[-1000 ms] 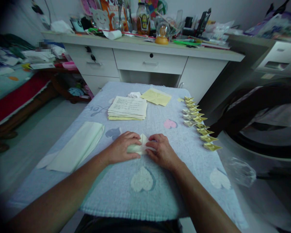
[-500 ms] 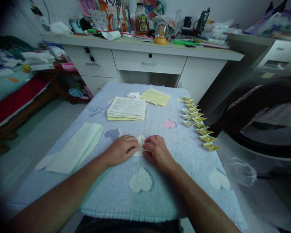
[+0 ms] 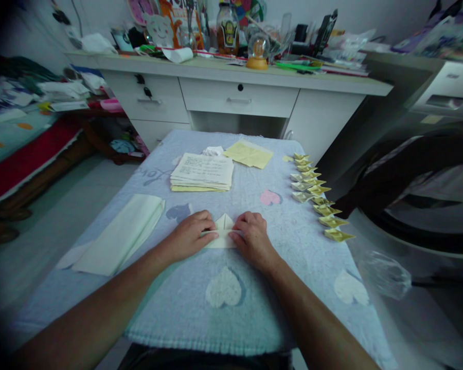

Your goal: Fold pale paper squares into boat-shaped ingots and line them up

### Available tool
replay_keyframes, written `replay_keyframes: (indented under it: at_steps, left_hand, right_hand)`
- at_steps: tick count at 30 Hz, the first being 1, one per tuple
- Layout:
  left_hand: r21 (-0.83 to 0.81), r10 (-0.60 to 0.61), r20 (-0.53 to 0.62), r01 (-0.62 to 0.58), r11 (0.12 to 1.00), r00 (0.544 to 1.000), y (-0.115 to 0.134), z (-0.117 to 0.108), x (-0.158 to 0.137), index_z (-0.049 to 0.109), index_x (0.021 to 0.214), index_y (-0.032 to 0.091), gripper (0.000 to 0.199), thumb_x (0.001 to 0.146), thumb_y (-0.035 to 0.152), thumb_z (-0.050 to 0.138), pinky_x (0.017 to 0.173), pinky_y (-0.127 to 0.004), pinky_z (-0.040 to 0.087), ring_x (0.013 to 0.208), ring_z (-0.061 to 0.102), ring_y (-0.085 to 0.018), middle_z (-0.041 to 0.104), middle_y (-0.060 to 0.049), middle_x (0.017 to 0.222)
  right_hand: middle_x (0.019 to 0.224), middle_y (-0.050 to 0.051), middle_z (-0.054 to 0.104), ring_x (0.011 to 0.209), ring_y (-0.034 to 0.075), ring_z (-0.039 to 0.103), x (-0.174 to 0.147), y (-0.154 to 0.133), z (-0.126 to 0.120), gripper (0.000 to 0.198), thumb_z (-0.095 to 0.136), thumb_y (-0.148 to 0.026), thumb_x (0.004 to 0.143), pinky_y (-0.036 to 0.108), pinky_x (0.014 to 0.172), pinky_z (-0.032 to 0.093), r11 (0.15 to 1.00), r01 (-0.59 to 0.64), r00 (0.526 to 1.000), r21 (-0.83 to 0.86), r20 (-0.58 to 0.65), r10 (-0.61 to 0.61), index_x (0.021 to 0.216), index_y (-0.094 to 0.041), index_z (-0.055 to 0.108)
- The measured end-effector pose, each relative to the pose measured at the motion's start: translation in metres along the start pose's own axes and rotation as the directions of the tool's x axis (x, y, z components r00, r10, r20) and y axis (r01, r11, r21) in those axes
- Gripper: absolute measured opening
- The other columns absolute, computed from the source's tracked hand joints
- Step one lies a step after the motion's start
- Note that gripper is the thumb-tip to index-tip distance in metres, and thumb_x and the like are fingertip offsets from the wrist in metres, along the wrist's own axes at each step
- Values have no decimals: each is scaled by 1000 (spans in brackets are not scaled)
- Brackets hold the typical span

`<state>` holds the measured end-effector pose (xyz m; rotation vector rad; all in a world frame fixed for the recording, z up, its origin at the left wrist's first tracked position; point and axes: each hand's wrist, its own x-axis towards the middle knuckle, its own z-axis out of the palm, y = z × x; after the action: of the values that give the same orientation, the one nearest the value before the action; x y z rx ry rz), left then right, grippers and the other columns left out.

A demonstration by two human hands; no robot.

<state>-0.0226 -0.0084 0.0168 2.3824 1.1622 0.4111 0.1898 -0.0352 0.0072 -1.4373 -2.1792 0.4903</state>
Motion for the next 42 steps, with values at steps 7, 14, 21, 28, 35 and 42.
replay_keyframes:
  at_steps: [7,14,21,28,35,42]
  left_hand:
    - [-42,-43,35,44,998,998,-4,-9,0,64,74,16,18,85,30,59,76,-28,42,86,54,-18,56,-3,83]
    - [11,-46,32,46,999,998,-6,-12,0,65,74,16,20,87,28,55,80,-31,42,89,53,-19,56,-4,85]
    - [165,-80,-30,84,983,996,-8,-5,-1,66,74,16,21,85,32,58,86,-37,39,88,52,-20,57,-5,86]
    - [234,-174,-50,181,955,983,-6,-6,-4,66,75,18,24,84,40,60,82,-38,37,92,48,-23,58,-7,93]
    - [283,-187,-57,196,939,981,-3,-4,-6,65,75,20,24,86,39,56,80,-40,35,94,47,-25,58,-6,96]
    - [337,-187,-106,212,917,977,2,-1,-9,62,80,20,16,85,35,57,81,-42,34,94,47,-26,58,-7,95]
  right_hand:
    - [101,7,59,98,24,46,2,1,0,13,59,-28,87,42,87,35,998,-34,999,-49,3,34,81,-20,68]
    - [101,8,60,98,25,46,2,1,2,15,61,-30,86,43,85,35,994,-91,996,-65,-30,89,78,-20,69]
    - [99,8,60,95,25,47,1,9,7,18,65,-36,83,42,81,35,985,-131,988,-108,-94,121,76,-21,69]
    - [99,7,60,96,25,48,0,13,2,18,66,-35,82,42,81,35,978,-177,981,-110,-96,167,72,-21,68]
    - [96,7,61,94,25,48,1,17,4,22,68,-40,80,40,78,35,967,-207,975,-145,-115,191,70,-20,68]
    - [92,6,61,89,24,48,0,19,4,21,67,-38,80,38,75,35,972,-178,975,-150,-157,154,68,-21,66]
